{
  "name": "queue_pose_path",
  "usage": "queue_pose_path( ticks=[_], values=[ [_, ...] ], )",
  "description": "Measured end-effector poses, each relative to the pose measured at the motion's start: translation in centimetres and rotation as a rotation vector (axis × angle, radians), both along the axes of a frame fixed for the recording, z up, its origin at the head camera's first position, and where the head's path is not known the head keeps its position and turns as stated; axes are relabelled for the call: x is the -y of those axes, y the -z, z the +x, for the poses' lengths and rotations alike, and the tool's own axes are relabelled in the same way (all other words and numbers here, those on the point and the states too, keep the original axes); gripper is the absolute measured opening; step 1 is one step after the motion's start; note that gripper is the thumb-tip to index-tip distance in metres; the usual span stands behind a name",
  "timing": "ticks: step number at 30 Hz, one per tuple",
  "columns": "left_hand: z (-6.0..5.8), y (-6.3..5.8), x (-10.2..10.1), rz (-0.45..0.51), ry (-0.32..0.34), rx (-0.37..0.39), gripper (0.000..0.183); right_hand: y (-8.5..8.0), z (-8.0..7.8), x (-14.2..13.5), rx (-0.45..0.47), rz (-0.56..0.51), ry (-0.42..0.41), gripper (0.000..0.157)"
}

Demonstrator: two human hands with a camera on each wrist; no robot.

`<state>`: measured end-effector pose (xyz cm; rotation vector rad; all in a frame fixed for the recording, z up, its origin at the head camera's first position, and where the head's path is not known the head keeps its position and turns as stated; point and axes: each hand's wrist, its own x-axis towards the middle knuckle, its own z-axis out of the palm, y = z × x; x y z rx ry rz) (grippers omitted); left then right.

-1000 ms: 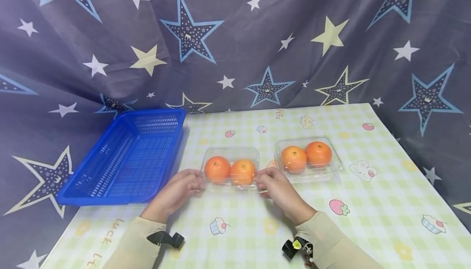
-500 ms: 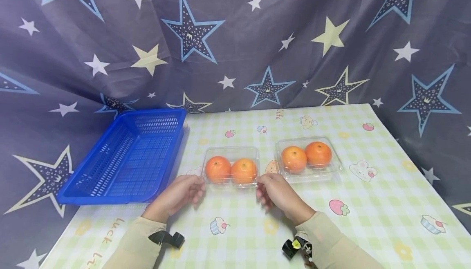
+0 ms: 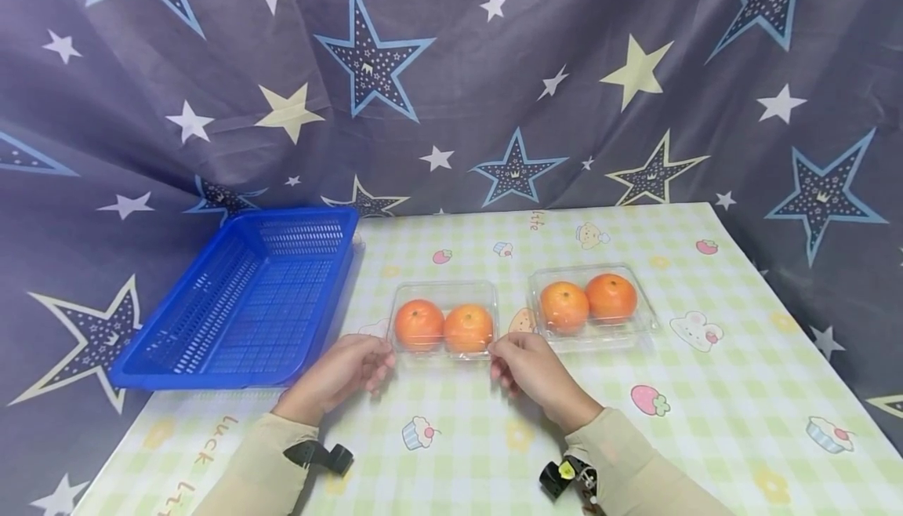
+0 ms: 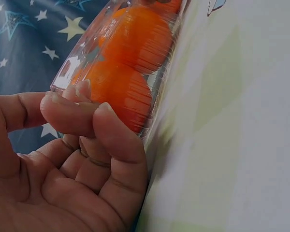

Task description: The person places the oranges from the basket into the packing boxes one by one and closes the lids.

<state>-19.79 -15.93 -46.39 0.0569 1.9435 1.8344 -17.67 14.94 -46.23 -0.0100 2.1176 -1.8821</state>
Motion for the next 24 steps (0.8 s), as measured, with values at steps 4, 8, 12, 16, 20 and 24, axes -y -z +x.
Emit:
queue_pose_path(
  ticks=[4, 8, 12, 16, 20, 24],
  values=[
    [0.0, 0.06, 0.06, 0.0, 0.004, -0.006, 0.018, 0.0, -0.01, 0.14, -0.004, 0.004, 0.015, 0.022],
    [-0.03, 0.08, 0.1, 0.004, 0.001, -0.011, 0.018, -0.06, -0.08, 0.18, -0.018, 0.013, 0.017, 0.022],
    [-0.08, 0.06, 0.17, 0.006, 0.002, -0.01, 0.02, -0.02, -0.09, 0.17, -0.012, 0.017, 0.011, 0.021],
    [-0.06, 0.06, 0.2, 0.008, 0.009, -0.009, 0.02, 0.05, -0.05, 0.1, -0.001, 0.008, 0.004, 0.021],
    [-0.07, 0.11, 0.21, 0.013, 0.015, -0.01, 0.02, 0.01, -0.06, 0.0, -0.007, 0.007, -0.003, 0.022],
    [-0.09, 0.12, 0.17, 0.016, 0.019, -0.012, 0.021, 0.0, -0.06, -0.08, -0.013, 0.007, -0.008, 0.021]
  ],
)
